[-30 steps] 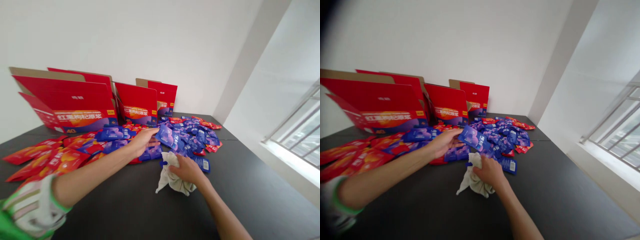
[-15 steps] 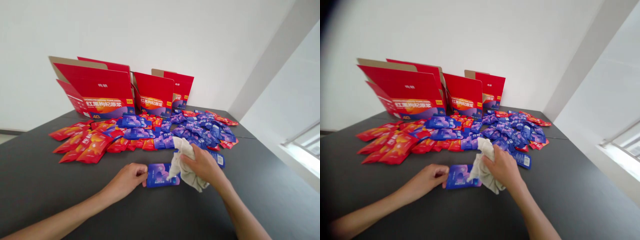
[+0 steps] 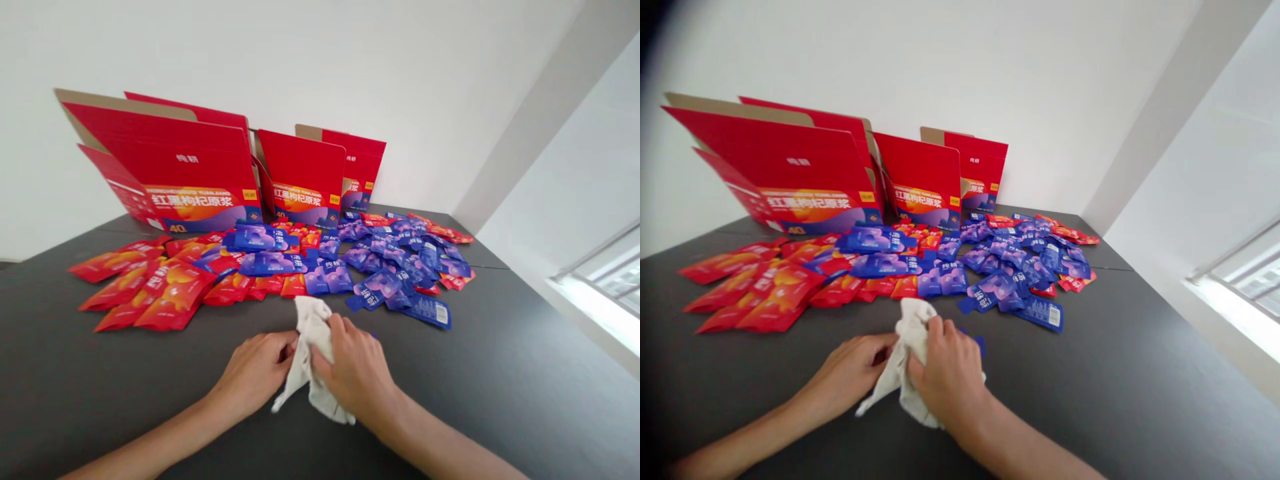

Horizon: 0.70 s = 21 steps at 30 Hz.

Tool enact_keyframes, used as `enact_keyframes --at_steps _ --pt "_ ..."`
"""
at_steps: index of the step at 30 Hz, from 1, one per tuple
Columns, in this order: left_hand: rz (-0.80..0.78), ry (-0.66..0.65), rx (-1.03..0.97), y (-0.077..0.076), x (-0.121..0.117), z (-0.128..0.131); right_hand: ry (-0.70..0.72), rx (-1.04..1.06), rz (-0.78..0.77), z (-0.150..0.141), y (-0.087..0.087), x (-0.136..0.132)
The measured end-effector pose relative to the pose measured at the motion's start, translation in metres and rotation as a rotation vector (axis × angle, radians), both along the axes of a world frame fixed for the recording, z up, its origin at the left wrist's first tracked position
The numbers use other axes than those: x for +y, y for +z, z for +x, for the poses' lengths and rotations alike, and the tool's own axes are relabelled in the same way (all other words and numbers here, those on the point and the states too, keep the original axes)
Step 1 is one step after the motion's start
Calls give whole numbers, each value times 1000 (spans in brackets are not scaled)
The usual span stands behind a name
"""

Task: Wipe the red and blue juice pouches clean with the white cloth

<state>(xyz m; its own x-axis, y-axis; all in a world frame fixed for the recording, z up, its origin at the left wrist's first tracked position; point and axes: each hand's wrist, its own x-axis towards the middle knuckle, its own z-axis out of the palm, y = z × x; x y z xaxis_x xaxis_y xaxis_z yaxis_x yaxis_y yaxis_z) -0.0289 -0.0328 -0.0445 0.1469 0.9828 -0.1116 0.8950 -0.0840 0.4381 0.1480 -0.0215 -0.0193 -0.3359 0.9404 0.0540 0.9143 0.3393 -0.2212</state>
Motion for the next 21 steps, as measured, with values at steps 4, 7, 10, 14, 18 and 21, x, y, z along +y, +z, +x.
enact_keyframes --at_steps 4,7,10,14,18,21 --pt "14 -6 7 0 0 1 5 -49 -38 -3 1 -2" --pt "29 -22 16 1 -1 2 -104 -103 -62 3 4 4" --pt "30 -11 26 2 -2 4 -48 -78 -37 3 4 3" --pt "43 -19 23 3 -3 4 12 -71 -17 5 1 2" --pt "52 -11 39 3 -3 5 -93 -129 -32 9 0 8" --pt "48 -4 35 2 -3 5 -17 -66 -17 6 -1 8"
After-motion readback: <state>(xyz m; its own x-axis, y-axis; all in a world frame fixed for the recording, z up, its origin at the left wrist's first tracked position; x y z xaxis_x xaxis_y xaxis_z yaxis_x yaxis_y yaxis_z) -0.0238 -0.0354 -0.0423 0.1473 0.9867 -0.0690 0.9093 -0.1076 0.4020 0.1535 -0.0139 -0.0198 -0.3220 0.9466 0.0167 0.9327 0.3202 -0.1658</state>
